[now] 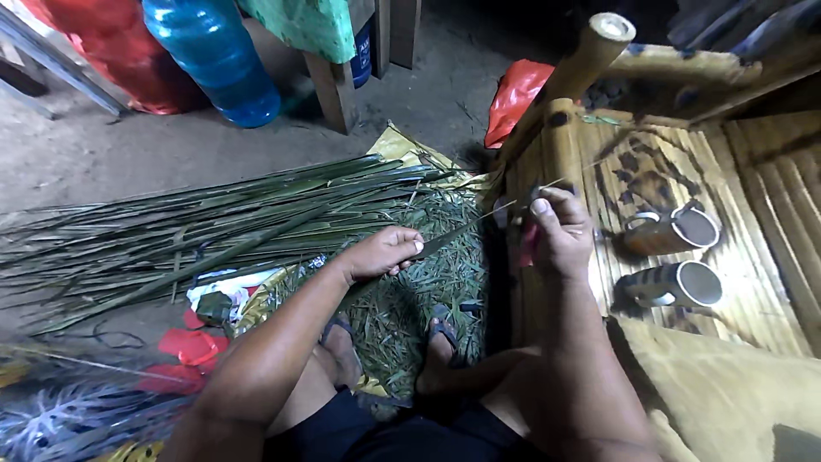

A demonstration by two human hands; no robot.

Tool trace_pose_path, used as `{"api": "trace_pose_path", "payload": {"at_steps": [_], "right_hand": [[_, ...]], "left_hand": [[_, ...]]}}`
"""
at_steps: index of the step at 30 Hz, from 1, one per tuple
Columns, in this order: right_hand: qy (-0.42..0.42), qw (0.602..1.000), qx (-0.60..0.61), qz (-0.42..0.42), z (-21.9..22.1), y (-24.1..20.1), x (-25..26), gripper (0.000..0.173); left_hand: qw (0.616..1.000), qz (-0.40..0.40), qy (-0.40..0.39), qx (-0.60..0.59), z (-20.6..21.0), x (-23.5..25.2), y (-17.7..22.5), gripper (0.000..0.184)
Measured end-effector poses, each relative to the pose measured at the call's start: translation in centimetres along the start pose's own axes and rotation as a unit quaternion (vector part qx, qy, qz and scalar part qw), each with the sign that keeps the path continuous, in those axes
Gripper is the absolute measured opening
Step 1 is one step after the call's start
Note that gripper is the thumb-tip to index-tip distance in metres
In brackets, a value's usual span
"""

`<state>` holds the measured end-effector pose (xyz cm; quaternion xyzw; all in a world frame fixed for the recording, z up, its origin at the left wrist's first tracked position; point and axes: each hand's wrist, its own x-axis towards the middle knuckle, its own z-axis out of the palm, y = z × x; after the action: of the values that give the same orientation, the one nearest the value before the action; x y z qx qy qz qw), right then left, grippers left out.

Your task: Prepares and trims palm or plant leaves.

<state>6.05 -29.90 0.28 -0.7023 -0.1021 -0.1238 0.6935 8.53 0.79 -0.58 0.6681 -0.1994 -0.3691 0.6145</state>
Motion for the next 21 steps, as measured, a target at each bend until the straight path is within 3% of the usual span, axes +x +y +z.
{"api": "trace_pose_path", "payload": {"at_steps": [8, 14, 17, 21], "right_hand": [[-0.091, 0.985, -0.009, 0.148, 3.9, 0.7, -1.5, 0.023], [0.06, 0.983, 0.002, 0.175, 0.3, -0.4, 0.2, 0.025], [0.093, 0.982, 0.028, 0.163, -0.3, -0.8, 0.3, 0.026], [-0.024, 0.987, 0.018, 0.158, 2.8, -0.1, -1.0, 0.025]], "left_hand": [[0.978, 0.055, 0.113, 0.167, 1.1, 0.3, -0.8, 0.022], [0.967, 0.075, 0.126, 0.21, 0.6, 0.1, -1.6, 0.022], [0.968, 0.061, 0.125, 0.211, 0.5, 0.0, -1.6, 0.022], [0.973, 0.031, 0.121, 0.195, 0.5, -0.1, -0.9, 0.027]]}}
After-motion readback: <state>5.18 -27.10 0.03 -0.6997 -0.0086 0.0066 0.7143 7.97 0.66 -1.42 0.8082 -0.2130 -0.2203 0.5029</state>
